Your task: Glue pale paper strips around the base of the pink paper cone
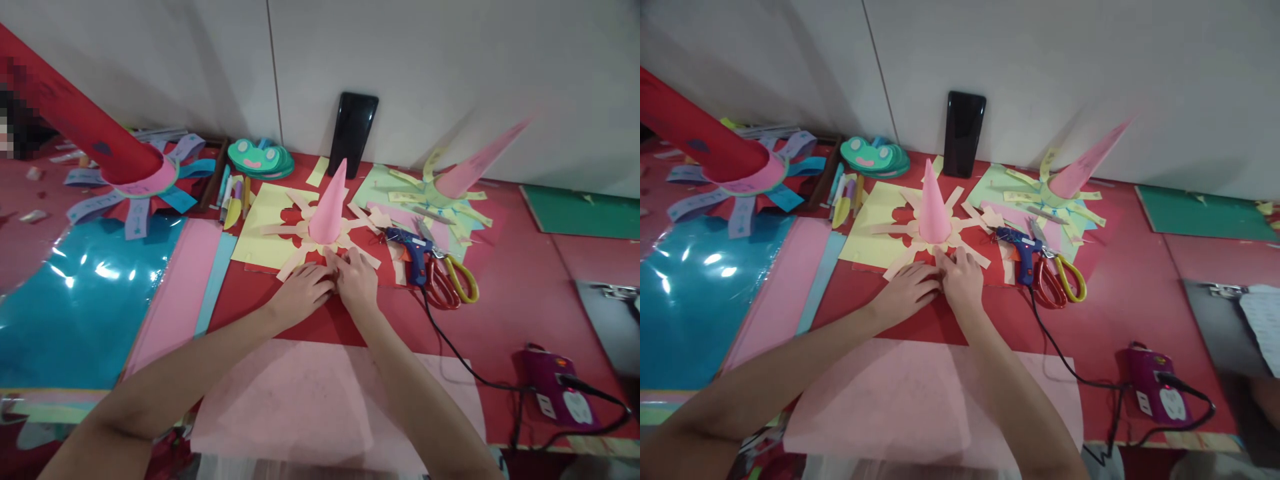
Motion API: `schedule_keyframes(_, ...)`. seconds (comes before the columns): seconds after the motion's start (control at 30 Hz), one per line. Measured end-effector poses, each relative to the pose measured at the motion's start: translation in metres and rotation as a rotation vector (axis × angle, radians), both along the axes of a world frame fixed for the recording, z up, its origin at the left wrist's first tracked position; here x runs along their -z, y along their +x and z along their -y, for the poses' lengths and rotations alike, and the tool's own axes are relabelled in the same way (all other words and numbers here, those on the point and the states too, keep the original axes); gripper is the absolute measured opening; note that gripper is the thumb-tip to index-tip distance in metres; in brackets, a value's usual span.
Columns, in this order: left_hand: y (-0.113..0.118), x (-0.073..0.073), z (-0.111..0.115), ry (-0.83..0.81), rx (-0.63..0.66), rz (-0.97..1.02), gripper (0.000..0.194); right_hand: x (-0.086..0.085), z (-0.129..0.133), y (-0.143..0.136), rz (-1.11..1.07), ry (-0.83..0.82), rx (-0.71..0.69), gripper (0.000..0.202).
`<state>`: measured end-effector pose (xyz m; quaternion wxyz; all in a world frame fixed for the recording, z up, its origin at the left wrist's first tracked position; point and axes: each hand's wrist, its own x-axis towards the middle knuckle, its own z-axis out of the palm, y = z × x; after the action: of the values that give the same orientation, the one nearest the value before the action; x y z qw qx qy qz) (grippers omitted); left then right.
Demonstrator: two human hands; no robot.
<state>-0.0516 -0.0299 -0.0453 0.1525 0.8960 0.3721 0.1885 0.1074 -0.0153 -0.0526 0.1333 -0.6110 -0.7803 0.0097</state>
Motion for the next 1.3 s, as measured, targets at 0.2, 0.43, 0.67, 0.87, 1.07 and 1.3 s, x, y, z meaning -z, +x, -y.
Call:
schedule_keyframes(0.2,0.0,-0.001,0.0,0.022,0.008,-0.01,0.01,-0.004,0.002,-0.001,0.075,-0.016,-0.023,0.043)
schedule_keyframes(0.43,0.0,-0.002,0.0,-0.016,0.003,-0.013,0.014,-0.004,0.002,0.002,0.03,-0.018,-0.017,0.041)
schedule_keyframes(0.67,0.0,-0.005,0.0,0.002,0.013,-0.026,0.013,-0.008,0.002,-0.001,-0.01,-0.048,0.024,0.041)
schedule_keyframes(0.87,0.0,-0.006,0.0,0.001,0.009,-0.032,0.01,-0.015,-0.001,-0.003,-0.082,-0.148,0.072,0.043)
schedule_keyframes(1.07,0.0,-0.004,0.001,-0.002,-0.005,-0.03,0.011,-0.017,-0.002,-0.003,-0.094,-0.158,0.061,0.046)
schedule_keyframes(1.3,0.0,-0.003,0.0,-0.021,-0.009,-0.008,0.01,-0.004,-0.003,0.001,-0.131,-0.06,0.025,0.046)
